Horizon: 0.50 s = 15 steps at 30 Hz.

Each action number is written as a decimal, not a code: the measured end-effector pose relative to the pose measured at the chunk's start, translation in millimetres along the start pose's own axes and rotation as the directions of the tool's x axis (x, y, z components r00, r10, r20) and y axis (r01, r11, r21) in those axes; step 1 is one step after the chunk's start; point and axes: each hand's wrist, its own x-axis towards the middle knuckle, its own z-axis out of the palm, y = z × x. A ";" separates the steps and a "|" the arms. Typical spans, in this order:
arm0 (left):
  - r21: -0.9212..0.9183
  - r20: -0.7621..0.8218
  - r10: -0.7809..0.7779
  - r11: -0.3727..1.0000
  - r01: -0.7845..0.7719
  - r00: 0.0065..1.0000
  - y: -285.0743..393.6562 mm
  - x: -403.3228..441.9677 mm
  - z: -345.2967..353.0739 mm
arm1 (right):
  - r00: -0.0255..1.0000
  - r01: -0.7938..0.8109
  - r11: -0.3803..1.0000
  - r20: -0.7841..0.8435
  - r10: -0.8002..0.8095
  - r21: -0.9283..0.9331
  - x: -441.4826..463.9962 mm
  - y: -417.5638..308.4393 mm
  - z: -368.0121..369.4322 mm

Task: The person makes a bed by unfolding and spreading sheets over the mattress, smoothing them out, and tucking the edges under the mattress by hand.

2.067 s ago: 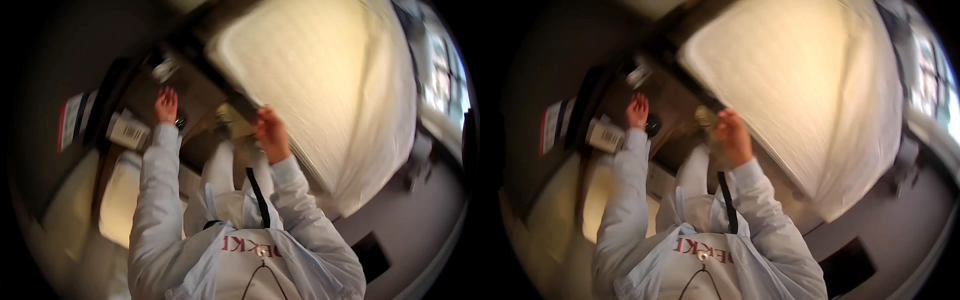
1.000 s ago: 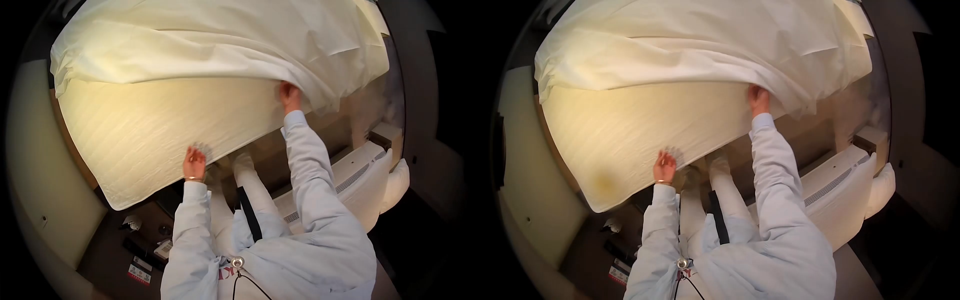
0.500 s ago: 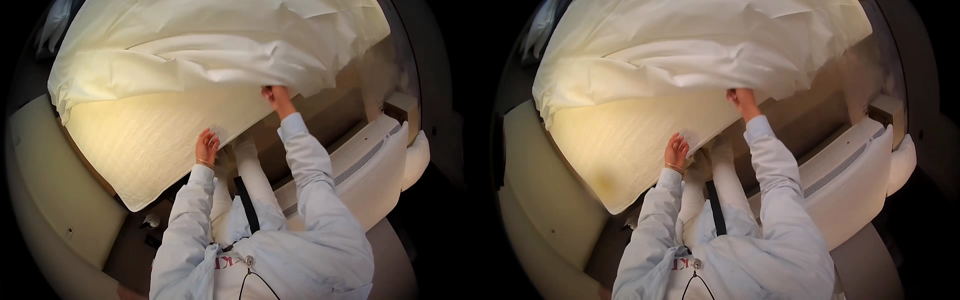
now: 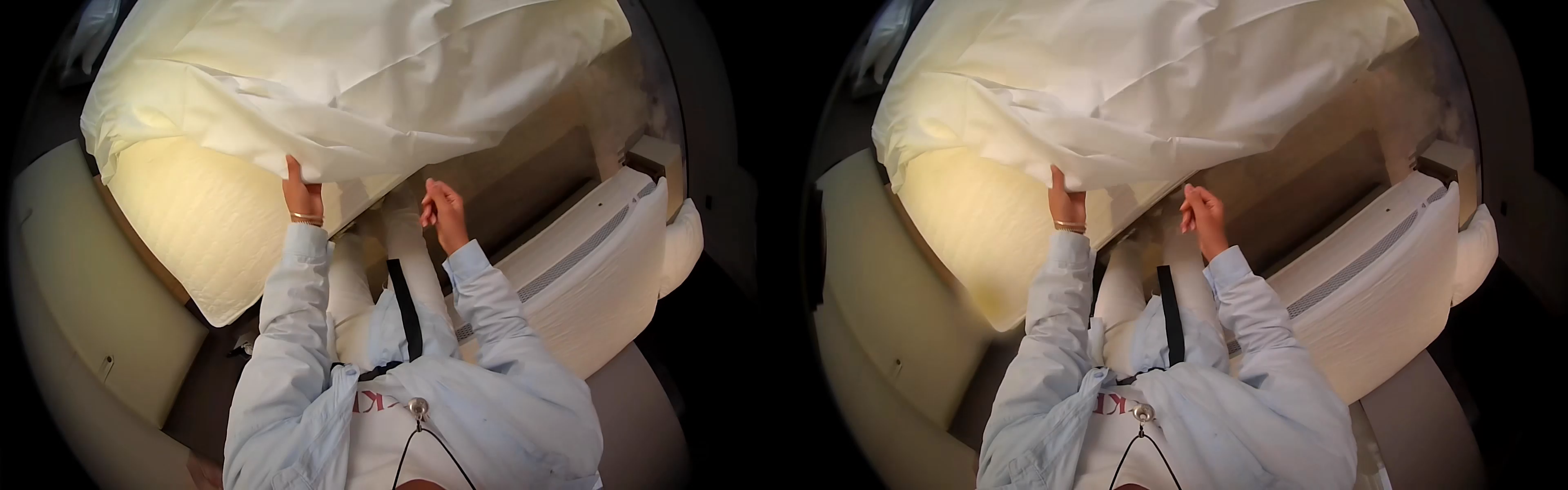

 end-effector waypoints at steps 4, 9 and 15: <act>-0.089 0.062 0.008 0.996 -0.002 0.998 -2.9 -55.1 -32.6 | 0.884 0.442 0.715 0.126 -0.450 -0.542 -2.8 -3.2 29.0; -0.142 0.231 0.020 0.990 0.013 0.973 8.7 -94.7 -45.4 | 0.700 0.543 -0.306 0.623 -0.349 -0.782 -11.1 4.6 102.7; -0.034 0.302 0.038 0.999 -0.029 0.952 39.8 -142.8 -86.1 | 0.478 0.750 -0.130 0.668 -0.571 -0.648 -32.2 35.1 113.8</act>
